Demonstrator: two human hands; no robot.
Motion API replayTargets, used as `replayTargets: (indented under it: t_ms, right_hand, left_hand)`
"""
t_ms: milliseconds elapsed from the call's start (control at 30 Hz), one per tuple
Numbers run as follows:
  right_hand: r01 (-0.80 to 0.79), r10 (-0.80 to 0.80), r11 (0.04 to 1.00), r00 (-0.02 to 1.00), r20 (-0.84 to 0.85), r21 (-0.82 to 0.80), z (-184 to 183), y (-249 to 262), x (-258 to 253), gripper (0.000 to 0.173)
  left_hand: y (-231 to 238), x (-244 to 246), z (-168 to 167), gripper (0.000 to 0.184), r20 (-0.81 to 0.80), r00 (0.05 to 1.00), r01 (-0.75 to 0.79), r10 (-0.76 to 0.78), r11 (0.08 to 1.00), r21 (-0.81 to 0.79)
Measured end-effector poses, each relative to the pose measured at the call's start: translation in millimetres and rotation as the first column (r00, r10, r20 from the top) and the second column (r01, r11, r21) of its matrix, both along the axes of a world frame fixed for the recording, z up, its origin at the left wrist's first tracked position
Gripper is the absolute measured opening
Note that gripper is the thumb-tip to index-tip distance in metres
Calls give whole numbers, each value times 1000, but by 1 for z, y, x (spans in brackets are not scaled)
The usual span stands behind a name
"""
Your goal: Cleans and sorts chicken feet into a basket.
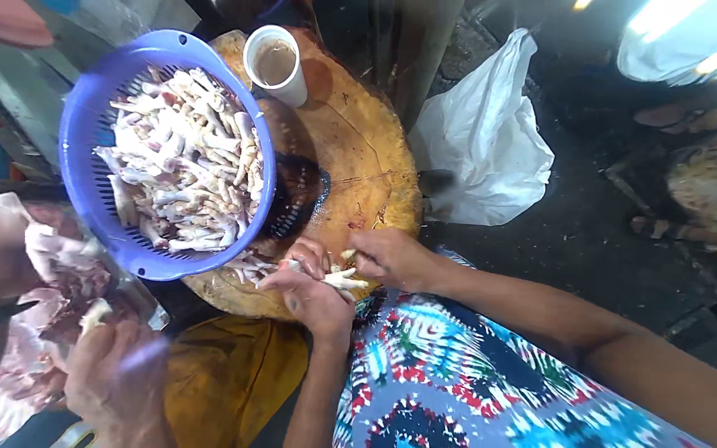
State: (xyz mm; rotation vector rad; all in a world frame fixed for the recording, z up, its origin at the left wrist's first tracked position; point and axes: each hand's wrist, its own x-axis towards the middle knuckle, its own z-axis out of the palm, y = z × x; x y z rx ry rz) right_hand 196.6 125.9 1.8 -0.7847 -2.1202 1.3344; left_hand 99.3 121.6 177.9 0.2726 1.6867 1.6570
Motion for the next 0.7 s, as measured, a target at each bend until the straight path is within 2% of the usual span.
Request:
replayTargets:
  t_ms: [100,200,300,333,367,400,433,467,567,633,700]
  right_hand:
    - [76,-81,994,994,-69,-74,5,2,10,22]
    - [-22,11,996,991,-130,-83,21,-9,8,27]
    - [-10,5,1000,973,-233,-18,20,-14,-2,31]
    - [12,-15,1000,965,-261,-12,19,-15,-3,30]
    - [27,-30,1000,956,-292,-13,18,-15,-5,27]
    - [38,-44,999,943,-329,-23,18,-15,-7,22]
    - [37,-52,998,930,-365,-46,18,-15,-9,18]
    - [33,-59,997,919,-391,-71,17,-16,-9,14]
    - [54,-93,993,911,-401,-108,16,-20,3,14]
    - [68,-106,991,916,-388,-111,15,-21,17,17]
    - [62,-108,987,941,-322,-152,12,-17,27,16]
  left_hand:
    - [1,-7,-7,50,58,990,-131,129,991,28]
    - [3,-3,-6,51,89,975,-206,202,978,35]
    - [13,4,6,50,182,949,-246,258,966,-83]
    - [10,0,-5,51,230,943,-220,239,970,-107]
    - [-2,-8,-35,57,282,943,-177,175,984,-21]
    - [-20,-19,-87,68,322,945,-123,54,973,196]
    - [-31,-29,-123,73,328,944,-66,-41,949,308]
    - [-34,-33,-138,74,351,934,-59,-60,946,320]
    - [-33,-44,-135,72,419,906,-169,62,960,223]
    - [-33,-64,-128,70,273,950,-228,151,932,280]
    - [-35,-75,-112,59,-11,986,-151,166,918,367]
